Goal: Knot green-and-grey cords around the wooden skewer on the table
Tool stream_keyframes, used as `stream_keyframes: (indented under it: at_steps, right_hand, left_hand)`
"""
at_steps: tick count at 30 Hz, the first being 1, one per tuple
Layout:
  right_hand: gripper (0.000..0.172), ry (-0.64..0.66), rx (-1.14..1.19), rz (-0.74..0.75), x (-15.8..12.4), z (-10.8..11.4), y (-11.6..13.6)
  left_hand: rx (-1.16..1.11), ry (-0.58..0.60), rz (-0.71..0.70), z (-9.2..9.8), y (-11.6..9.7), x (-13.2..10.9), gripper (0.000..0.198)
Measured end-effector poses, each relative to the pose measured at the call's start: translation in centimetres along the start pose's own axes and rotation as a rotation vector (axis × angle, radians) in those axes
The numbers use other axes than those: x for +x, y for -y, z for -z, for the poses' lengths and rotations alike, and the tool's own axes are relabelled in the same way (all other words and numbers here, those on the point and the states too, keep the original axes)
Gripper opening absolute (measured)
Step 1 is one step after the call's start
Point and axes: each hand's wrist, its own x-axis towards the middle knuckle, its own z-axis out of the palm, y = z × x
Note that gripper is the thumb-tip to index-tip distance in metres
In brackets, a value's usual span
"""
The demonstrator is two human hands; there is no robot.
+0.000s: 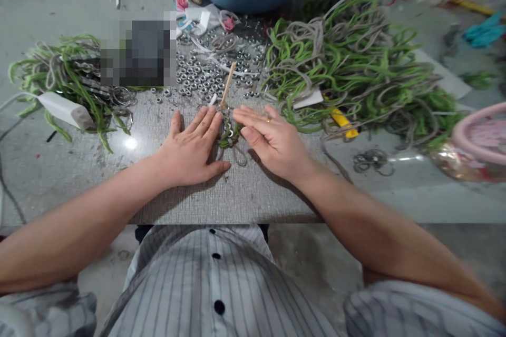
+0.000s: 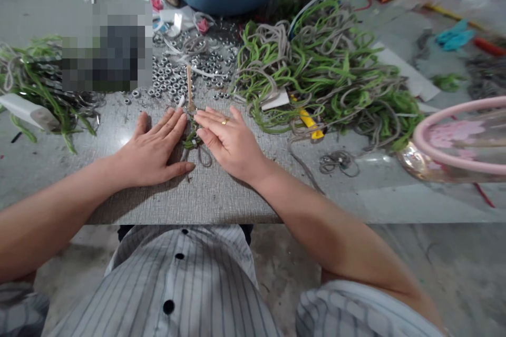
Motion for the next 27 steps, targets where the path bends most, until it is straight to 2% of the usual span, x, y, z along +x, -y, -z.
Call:
stream_keyframes:
  at_steps: [6,11,15,19,23,27]
  right_hand:
    - [0.048,0.069,0.008,-0.001,0.6,-0.6,-0.2]
    - [0.059,0.149,-0.098,0.037,0.3,-1.1,-0.6]
    - [0.063,0.211,-0.134,0.028,0.1,-1.0,-0.5]
    - [0.067,0.262,-0.18,0.024,0.2,-0.8,-0.6]
    - [0.074,0.271,-0.245,0.013,0.1,-0.7,-0.9]
    - [0.083,0.2,-0.296,-0.041,-0.2,-0.9,-1.0]
  left_hand:
    - [0.007,-0.015,-0.015,-0.1,0.2,0.0,0.091]
    - [0.011,-0.048,-0.02,-0.3,0.1,0.0,0.084]
    - [0.052,-0.09,0.032,-0.5,-0.3,0.1,0.072]
    - [0.083,-0.106,0.062,-0.7,-0.5,0.3,0.071]
    - [0.08,-0.083,0.072,-0.6,-0.4,0.3,0.067]
    - [0.085,-0.087,0.092,-0.5,-0.3,0.1,0.075]
